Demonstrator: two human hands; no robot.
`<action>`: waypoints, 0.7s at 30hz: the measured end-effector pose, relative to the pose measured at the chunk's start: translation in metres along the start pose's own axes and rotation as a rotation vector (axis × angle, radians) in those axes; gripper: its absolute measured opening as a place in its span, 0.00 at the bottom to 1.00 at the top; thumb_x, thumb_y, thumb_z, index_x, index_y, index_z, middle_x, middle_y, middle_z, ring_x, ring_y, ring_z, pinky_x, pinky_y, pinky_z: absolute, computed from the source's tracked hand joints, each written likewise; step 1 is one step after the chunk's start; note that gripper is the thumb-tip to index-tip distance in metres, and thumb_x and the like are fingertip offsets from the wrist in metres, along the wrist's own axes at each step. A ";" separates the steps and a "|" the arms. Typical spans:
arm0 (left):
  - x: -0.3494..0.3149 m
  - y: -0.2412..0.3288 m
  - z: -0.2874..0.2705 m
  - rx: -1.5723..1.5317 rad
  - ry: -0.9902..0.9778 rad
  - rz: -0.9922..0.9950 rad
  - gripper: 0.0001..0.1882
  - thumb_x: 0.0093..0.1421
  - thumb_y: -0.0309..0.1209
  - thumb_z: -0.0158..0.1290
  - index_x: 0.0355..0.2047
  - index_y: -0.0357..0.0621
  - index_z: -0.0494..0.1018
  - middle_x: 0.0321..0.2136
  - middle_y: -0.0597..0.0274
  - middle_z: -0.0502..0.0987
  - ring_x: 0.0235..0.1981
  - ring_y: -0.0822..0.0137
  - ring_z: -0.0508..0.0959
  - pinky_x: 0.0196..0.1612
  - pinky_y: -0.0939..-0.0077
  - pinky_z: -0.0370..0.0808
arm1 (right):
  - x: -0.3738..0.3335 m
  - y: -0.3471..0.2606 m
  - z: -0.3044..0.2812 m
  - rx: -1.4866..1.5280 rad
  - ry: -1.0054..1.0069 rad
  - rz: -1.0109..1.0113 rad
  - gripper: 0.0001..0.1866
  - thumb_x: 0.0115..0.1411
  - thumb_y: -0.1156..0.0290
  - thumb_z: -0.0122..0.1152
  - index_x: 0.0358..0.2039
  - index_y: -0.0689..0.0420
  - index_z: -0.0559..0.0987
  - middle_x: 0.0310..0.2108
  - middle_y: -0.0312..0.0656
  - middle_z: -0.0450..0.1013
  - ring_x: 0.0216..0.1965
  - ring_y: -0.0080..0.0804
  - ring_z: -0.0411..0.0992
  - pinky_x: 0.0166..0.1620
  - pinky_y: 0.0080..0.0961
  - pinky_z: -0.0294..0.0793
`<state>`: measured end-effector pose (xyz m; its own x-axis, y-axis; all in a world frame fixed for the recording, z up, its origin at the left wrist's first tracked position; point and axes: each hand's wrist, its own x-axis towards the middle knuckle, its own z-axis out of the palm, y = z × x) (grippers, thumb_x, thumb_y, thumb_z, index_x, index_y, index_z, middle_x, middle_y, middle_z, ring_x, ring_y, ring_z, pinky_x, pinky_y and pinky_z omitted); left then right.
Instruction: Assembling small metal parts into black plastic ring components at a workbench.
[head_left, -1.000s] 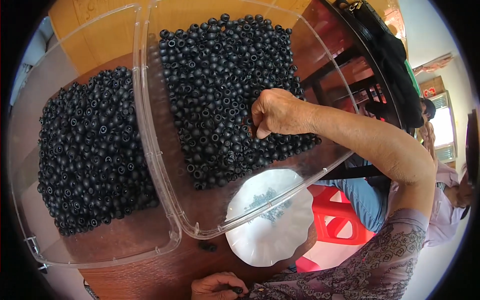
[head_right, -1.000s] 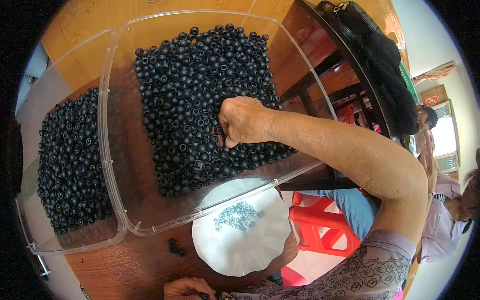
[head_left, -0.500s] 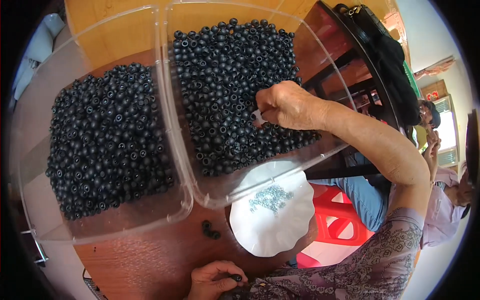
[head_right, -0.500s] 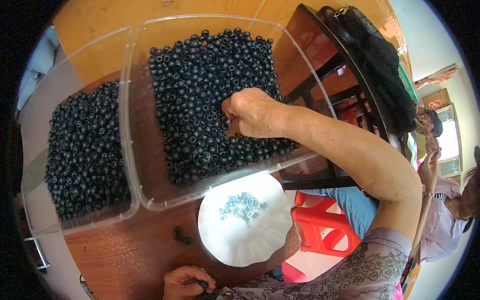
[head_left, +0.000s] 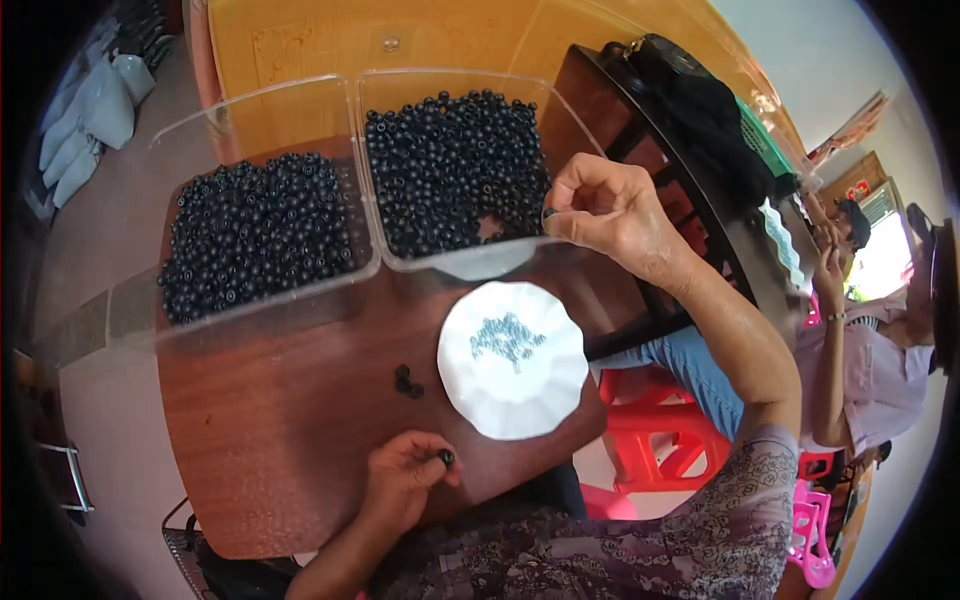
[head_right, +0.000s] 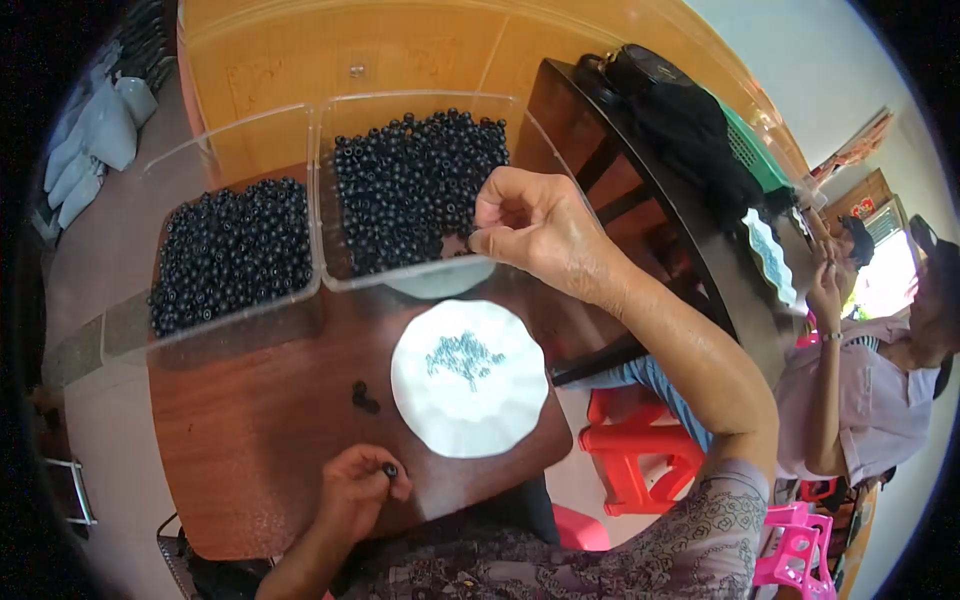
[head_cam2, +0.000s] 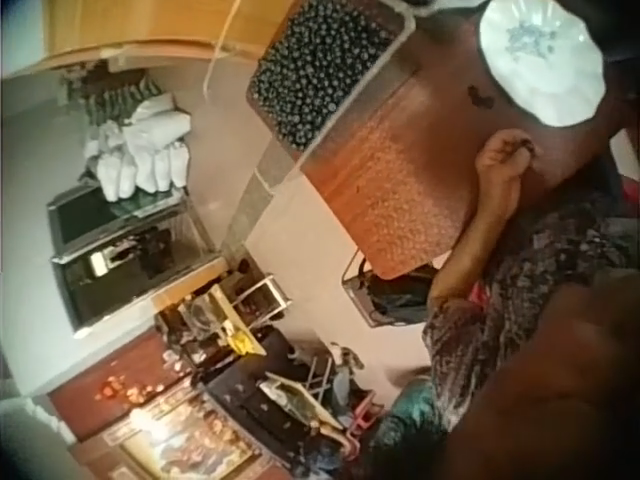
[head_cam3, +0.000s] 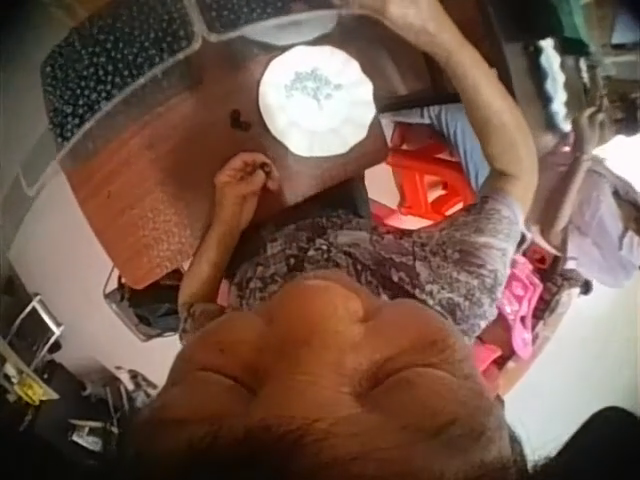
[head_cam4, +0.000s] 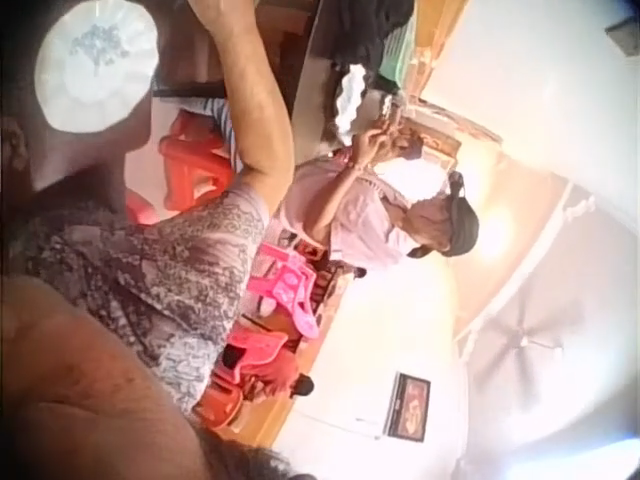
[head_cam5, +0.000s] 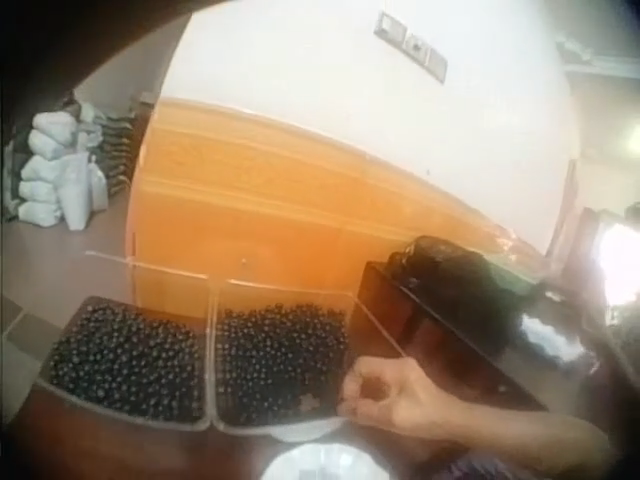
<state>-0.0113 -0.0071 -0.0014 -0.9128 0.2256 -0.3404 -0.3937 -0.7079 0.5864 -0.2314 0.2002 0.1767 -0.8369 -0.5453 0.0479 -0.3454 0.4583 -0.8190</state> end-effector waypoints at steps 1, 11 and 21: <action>-0.002 -0.003 0.000 0.043 0.016 0.018 0.06 0.52 0.17 0.49 0.33 0.31 0.69 0.27 0.48 0.74 0.26 0.62 0.74 0.32 0.70 0.72 | -0.014 -0.007 0.007 0.025 0.035 -0.036 0.07 0.50 0.80 0.60 0.24 0.59 0.70 0.26 0.32 0.69 0.27 0.15 0.66 0.31 0.12 0.66; 0.002 -0.003 0.031 0.008 0.006 0.097 0.06 0.59 0.23 0.49 0.36 0.34 0.69 0.29 0.55 0.75 0.28 0.67 0.74 0.35 0.74 0.71 | -0.124 0.027 0.119 0.065 -0.064 -0.086 0.08 0.45 0.85 0.60 0.23 0.60 0.70 0.20 0.33 0.65 0.22 0.18 0.63 0.27 0.18 0.63; -0.009 -0.017 0.033 0.009 0.033 0.255 0.07 0.59 0.24 0.50 0.38 0.35 0.70 0.34 0.57 0.76 0.33 0.69 0.75 0.38 0.77 0.72 | -0.144 0.029 0.155 -0.184 0.103 -0.267 0.08 0.47 0.84 0.60 0.29 0.62 0.73 0.23 0.38 0.69 0.24 0.25 0.68 0.26 0.20 0.66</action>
<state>-0.0003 0.0248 0.0154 -0.9786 0.0181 -0.2048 -0.1522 -0.7333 0.6626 -0.0550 0.1835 0.0578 -0.7416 -0.5940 0.3117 -0.6213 0.4327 -0.6533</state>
